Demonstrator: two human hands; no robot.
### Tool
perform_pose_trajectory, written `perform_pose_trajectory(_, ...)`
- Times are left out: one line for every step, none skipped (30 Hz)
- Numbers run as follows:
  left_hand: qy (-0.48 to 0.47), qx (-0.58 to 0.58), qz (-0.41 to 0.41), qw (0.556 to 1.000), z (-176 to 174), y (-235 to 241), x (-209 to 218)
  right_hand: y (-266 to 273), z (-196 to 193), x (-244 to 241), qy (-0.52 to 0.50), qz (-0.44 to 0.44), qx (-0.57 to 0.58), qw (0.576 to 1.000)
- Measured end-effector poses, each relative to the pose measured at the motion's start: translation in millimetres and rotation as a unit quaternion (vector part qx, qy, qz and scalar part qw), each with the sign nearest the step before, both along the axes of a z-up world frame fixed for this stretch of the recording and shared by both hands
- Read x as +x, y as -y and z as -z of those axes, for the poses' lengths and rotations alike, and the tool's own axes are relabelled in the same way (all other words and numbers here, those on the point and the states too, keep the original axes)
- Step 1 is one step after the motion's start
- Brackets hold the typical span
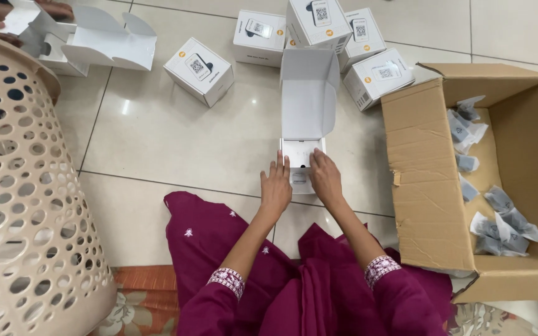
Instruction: The person unboxes and organizes multiple electronic cameras and accessories from their retail packaging.
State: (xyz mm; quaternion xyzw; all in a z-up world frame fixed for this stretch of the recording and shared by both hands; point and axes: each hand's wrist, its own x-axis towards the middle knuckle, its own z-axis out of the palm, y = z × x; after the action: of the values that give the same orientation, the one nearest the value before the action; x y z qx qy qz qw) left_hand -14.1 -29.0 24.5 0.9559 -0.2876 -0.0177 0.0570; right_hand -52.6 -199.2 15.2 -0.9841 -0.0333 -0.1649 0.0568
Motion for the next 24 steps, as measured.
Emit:
perform_pose_trajectory(0.002,-0.003,0.002,1.0,0.2,0.3,1.1,1.4,2.4,2.1,0.002,0.002,-0.003,1.0)
perform_pose_trajectory(0.036,-0.012,0.011,0.999,0.5,-1.2,-0.6,1.1,5.3,1.8,-0.011,0.008,-0.01,1.0)
perform_pose_trajectory(0.07,-0.02,0.02,0.997,1.0,-2.6,-2.7,0.9,8.3,1.1,-0.024,0.013,-0.016,0.999)
perform_pose_trajectory(0.07,-0.02,0.021,0.997,4.6,-5.8,-3.4,0.6,3.2,-1.6,-0.025,0.014,-0.016,0.999)
perform_pose_trajectory(0.043,-0.044,0.04,0.997,8.1,-9.0,-3.9,0.5,-1.9,-4.1,-0.035,0.006,0.024,0.999)
perform_pose_trajectory(0.02,-0.069,0.058,0.996,11.0,-11.4,-0.5,1.0,-7.7,-2.8,-0.043,-0.003,0.064,0.997)
perform_pose_trajectory(0.021,-0.069,0.06,0.996,4.8,-9.6,2.2,1.3,-12.4,-1.2,-0.041,-0.001,0.064,0.997)
perform_pose_trajectory(0.014,-0.07,0.063,0.995,-0.9,-7.6,1.8,1.8,-16.8,-2.6,-0.045,-0.011,0.085,0.995)
perform_pose_trajectory(0.006,-0.07,0.067,0.995,-6.9,-5.4,1.4,2.5,-21.4,-3.9,-0.05,-0.022,0.106,0.993)
perform_pose_trajectory(0.008,-0.071,0.069,0.995,-16.0,-2.8,3.2,2.6,-31.4,-2.8,-0.048,-0.02,0.105,0.993)
perform_pose_trajectory(-0.016,-0.097,0.057,0.994,-25.5,0.2,5.1,3.0,-41.8,-1.6,-0.025,-0.003,0.115,0.993)
perform_pose_trajectory(-0.042,-0.121,0.047,0.991,-35.1,3.3,4.8,3.5,-52.1,-3.2,-0.003,0.015,0.125,0.992)
perform_pose_trajectory(-0.042,-0.122,0.051,0.99,-31.2,5.3,12.4,7.4,-59.9,1.1,-0.003,0.019,0.124,0.992)
perform_pose_trajectory(0.007,-0.188,0.012,0.982,-29.5,9.1,27.5,13.1,-70.2,13.0,0.051,0.093,0.165,0.981)
perform_pose_trajectory(0.055,-0.253,-0.028,0.966,-27.8,13.0,42.4,18.7,-80.6,24.5,0.104,0.166,0.204,0.959)
perform_pose_trajectory(0.057,-0.255,-0.028,0.965,-52.1,26.1,60.8,33.4,-87.1,47.6,0.106,0.165,0.203,0.959)
perform_pose_trajectory(0.017,-0.319,-0.104,0.942,-75.6,39.1,78.9,48.1,-93.0,70.6,0.097,0.183,0.268,0.941)
perform_pose_trajectory(-0.025,-0.377,-0.179,0.908,-98.3,47.8,95.2,58.6,-97.1,91.5,0.084,0.202,0.334,0.917)
perform_pose_trajectory(-0.025,-0.376,-0.178,0.909,-103.7,50.6,103.6,71.8,-85.0,98.8,0.084,0.203,0.335,0.916)
perform_pose_trajectory(-0.031,-0.383,-0.192,0.903,-107.7,53.0,109.4,84.6,-71.7,103.6,0.016,0.2,0.339,0.919)
perform_pose_trajectory(-0.037,-0.39,-0.206,0.897,-111.9,55.5,115.4,97.3,-58.7,108.4,-0.052,0.195,0.342,0.918)
perform_pose_trajectory(-0.033,-0.392,-0.202,0.897,-114.9,56.9,126.1,94.1,-65.6,111.1,-0.045,0.196,0.342,0.918)
perform_pose_trajectory(0.006,-0.367,-0.198,0.909,-117.9,58.2,136.2,90.6,-72.2,113.2,-0.027,0.18,0.33,0.926)
perform_pose_trajectory(0.039,-0.341,-0.2,0.918,-115.9,58.8,137.0,87.2,-75.5,106.7,-0.017,0.163,0.315,0.935)
